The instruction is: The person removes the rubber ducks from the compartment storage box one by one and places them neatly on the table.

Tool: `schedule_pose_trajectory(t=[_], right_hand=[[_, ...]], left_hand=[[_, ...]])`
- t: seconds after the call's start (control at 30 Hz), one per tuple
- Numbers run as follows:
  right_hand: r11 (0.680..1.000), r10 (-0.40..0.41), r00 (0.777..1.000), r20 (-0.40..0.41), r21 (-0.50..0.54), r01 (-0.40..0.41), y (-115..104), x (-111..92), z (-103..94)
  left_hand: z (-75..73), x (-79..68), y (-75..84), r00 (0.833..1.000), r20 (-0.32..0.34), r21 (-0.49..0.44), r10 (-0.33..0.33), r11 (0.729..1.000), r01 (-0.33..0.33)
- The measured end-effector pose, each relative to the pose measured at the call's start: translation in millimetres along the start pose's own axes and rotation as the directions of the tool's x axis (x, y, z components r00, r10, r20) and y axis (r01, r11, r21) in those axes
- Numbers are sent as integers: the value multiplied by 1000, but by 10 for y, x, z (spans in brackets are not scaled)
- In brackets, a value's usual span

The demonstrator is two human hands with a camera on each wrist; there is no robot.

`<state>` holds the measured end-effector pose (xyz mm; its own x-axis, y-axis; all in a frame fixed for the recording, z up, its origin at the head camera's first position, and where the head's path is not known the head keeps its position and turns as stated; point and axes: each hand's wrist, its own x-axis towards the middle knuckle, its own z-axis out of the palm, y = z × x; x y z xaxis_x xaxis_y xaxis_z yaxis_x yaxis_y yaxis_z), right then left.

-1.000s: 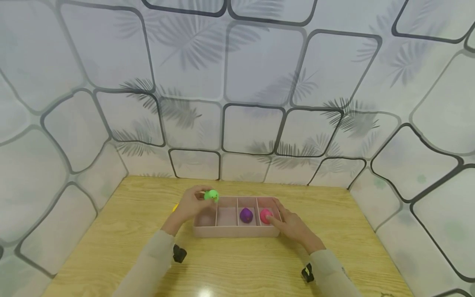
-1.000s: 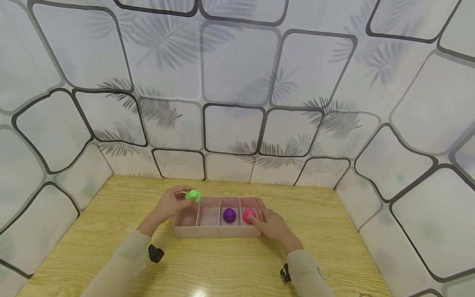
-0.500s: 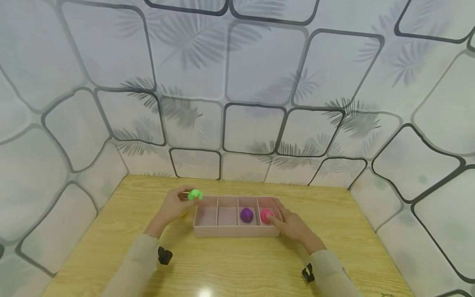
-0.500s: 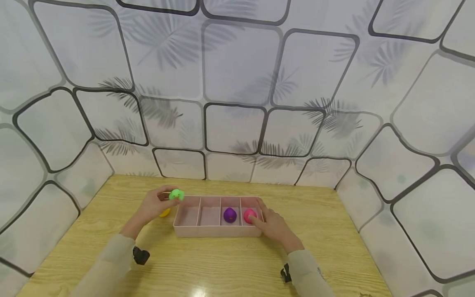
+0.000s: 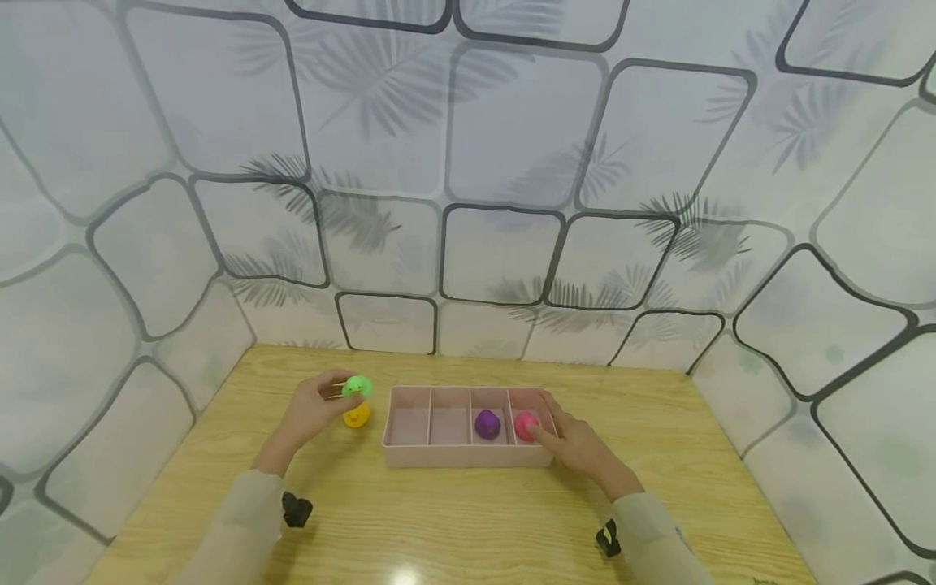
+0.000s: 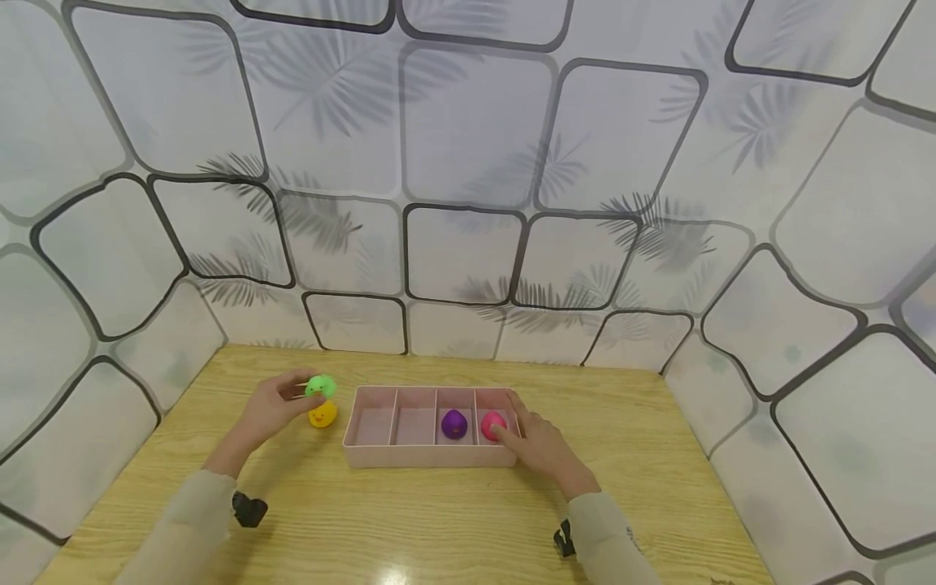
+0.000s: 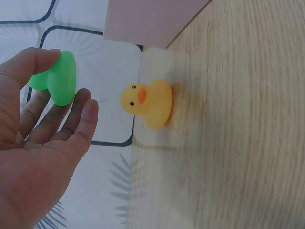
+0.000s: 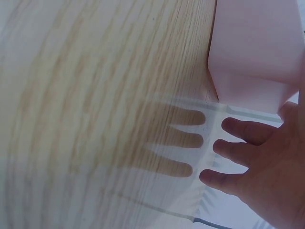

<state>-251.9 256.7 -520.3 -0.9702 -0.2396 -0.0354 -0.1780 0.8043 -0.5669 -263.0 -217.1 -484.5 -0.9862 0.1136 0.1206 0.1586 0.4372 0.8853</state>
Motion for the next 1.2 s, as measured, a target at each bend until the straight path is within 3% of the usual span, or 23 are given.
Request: schedule_pose_trajectory(t=[0.57, 0.97, 1.2], right_hand=[[1000, -17, 1000, 2, -3, 17, -17, -7, -26], [1000, -17, 1000, -1, 2, 17, -20, -26, -24], [1000, -25, 1000, -7, 3, 25, -4, -13, -14]], left_hand=[[-171, -89, -131, 997, -45, 78, -61, 995, 64], [-206, -126, -326, 997, -56, 82, -53, 995, 58], [-204, -152, -432, 993, -46, 99, -108, 989, 112]])
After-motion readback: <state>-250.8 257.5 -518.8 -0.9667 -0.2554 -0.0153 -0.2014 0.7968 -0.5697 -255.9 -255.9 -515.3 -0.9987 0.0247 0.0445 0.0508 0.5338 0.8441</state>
